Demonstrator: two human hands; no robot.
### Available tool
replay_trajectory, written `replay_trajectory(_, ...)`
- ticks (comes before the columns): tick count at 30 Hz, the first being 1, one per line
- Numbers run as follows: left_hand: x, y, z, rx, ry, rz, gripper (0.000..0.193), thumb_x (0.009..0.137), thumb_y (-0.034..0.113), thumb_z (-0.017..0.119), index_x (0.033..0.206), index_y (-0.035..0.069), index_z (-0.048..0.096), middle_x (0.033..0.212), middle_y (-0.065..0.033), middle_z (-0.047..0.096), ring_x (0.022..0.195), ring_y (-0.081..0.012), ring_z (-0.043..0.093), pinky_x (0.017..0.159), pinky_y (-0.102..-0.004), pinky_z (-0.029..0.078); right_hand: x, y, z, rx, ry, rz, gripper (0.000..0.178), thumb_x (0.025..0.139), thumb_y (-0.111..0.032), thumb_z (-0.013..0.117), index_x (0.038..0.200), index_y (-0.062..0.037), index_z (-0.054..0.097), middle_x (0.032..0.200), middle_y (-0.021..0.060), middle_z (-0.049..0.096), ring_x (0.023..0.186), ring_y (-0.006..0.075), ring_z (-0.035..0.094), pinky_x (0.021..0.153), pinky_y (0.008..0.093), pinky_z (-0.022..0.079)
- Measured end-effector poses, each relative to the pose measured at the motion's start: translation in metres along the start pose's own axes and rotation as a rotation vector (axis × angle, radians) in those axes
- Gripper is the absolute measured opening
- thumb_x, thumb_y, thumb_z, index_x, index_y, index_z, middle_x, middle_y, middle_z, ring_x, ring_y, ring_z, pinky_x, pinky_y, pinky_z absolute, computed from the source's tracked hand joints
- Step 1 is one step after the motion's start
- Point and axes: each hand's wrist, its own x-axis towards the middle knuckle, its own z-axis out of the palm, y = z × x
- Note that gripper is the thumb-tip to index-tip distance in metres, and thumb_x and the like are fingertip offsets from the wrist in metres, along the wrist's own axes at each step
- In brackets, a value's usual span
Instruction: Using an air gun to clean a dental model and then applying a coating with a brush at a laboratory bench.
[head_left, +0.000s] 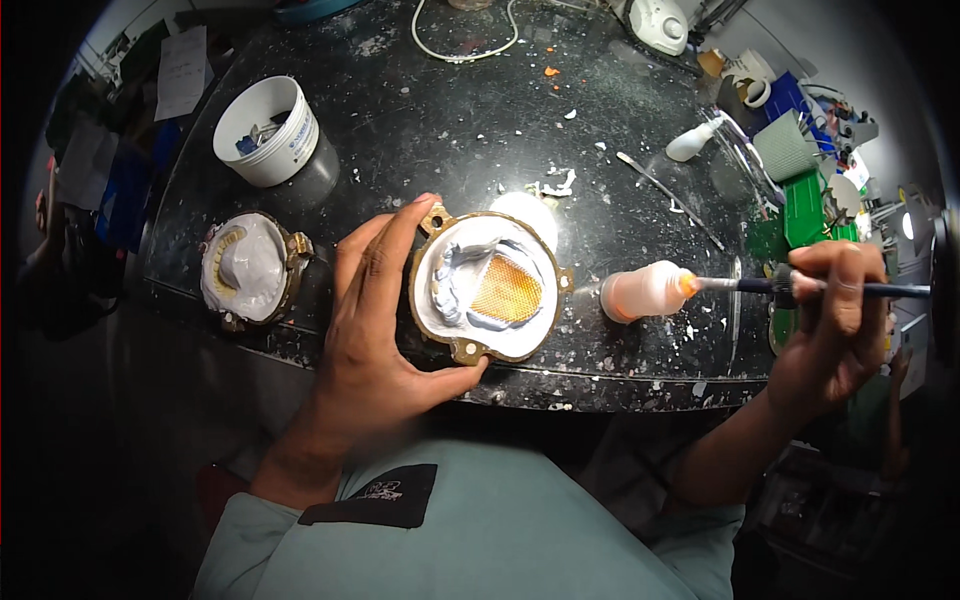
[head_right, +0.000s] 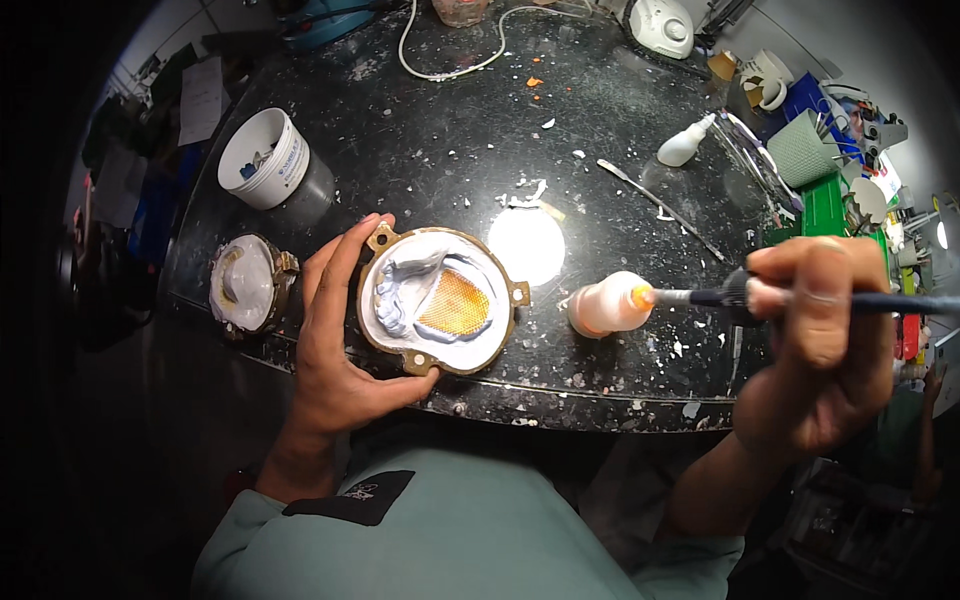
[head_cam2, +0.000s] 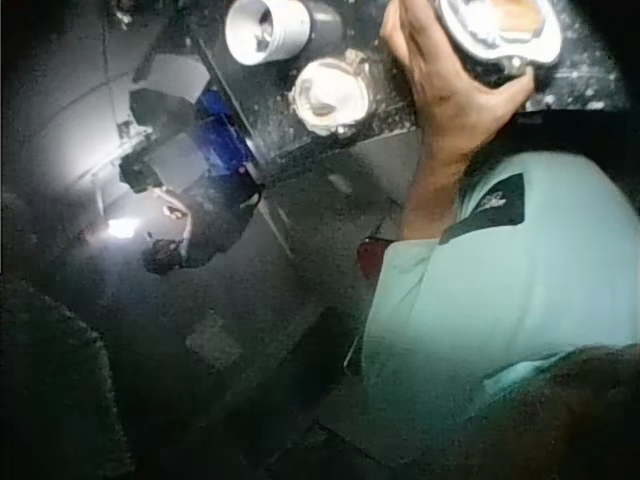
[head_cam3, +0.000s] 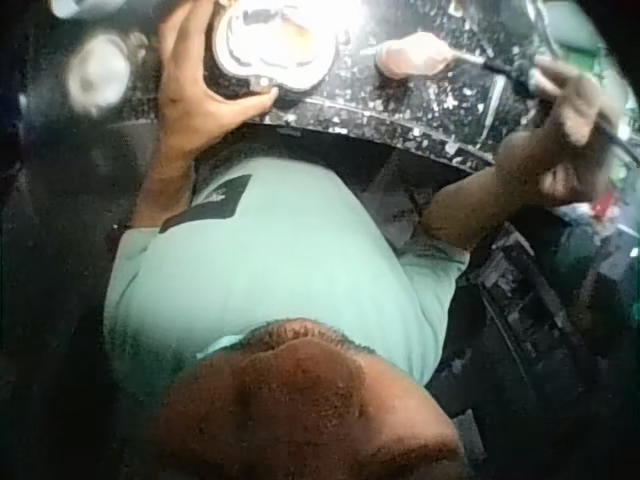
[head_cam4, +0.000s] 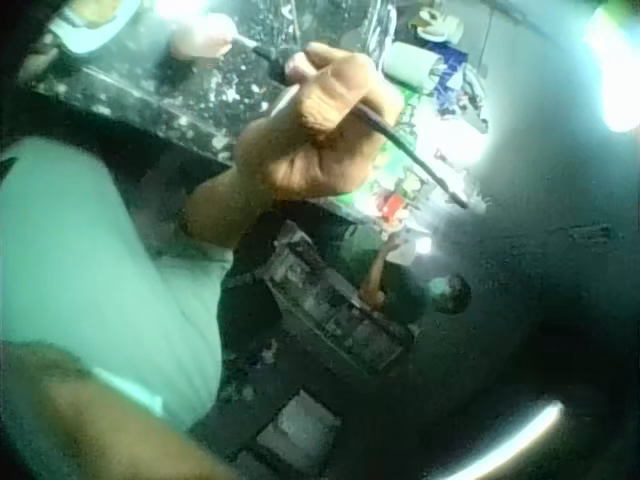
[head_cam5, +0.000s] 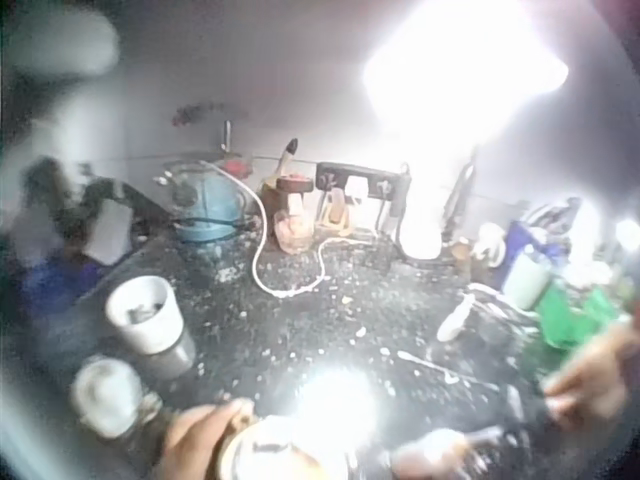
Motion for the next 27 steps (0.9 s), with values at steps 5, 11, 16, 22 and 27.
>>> replay_trajectory(5, 0.002, -0.001, -0.002, 0.007, -0.015, 0.069, 0.114, 0.054, 0.007, 0.090, 0.154, -0.004, 0.036, 0.149, -0.0223, 0.046, 0.140, -0.0327, 0.043, 0.119, -0.0423, 0.038, 0.020, 0.010, -0.003, -0.212, 0.028, -0.531, 0.028, 0.107, -0.020, 0.052, 0.104, 0.0068, 0.061, 0.082, 0.0103, 0.061, 0.065, 0.0133, 0.051, 0.057, 0.0266, 0.039)
replay_trajectory(11, 0.003, -0.002, -0.004, 0.033, -0.035, 0.089, 0.115, 0.054, 0.007, 0.090, 0.154, -0.004, 0.035, 0.149, -0.0225, 0.045, 0.140, -0.0327, 0.043, 0.119, -0.0425, 0.039, -0.034, -0.018, 0.029, 0.392, -0.398, -0.201, 0.046, 0.106, -0.042, 0.055, 0.088, -0.0031, 0.072, 0.060, -0.0005, 0.056, 0.047, 0.0120, 0.046, 0.051, 0.0318, 0.037)
replay_trajectory(16, 0.003, -0.002, -0.004, 0.011, -0.041, 0.070, 0.115, 0.054, 0.007, 0.091, 0.154, -0.004, 0.035, 0.149, -0.0235, 0.044, 0.141, -0.0334, 0.044, 0.119, -0.0431, 0.039, -0.070, -0.017, 0.052, 0.290, -0.417, 0.013, 0.034, 0.101, -0.038, 0.064, 0.089, -0.0069, 0.072, 0.065, 0.0007, 0.066, 0.058, 0.0166, 0.062, 0.061, 0.0324, 0.047)
replay_trajectory(22, 0.004, -0.002, -0.003, 0.006, -0.039, 0.083, 0.115, 0.055, 0.006, 0.090, 0.155, -0.003, 0.034, 0.150, -0.0244, 0.042, 0.142, -0.0342, 0.044, 0.119, -0.0433, 0.039, -0.059, -0.013, 0.045, 0.310, -0.420, -0.005, 0.027, 0.100, -0.029, 0.066, 0.087, -0.0067, 0.071, 0.068, 0.0021, 0.068, 0.057, 0.0177, 0.062, 0.059, 0.0308, 0.047)
replay_trajectory(27, 0.002, -0.002, -0.002, -0.001, -0.042, 0.076, 0.114, 0.056, 0.005, 0.090, 0.155, -0.003, 0.033, 0.150, -0.0243, 0.041, 0.142, -0.0344, 0.043, 0.119, -0.0436, 0.039, -0.062, -0.008, 0.043, 0.262, -0.453, -0.056, 0.029, 0.101, -0.031, 0.064, 0.088, -0.0070, 0.070, 0.063, 0.0008, 0.065, 0.055, 0.0158, 0.060, 0.059, 0.0311, 0.047)
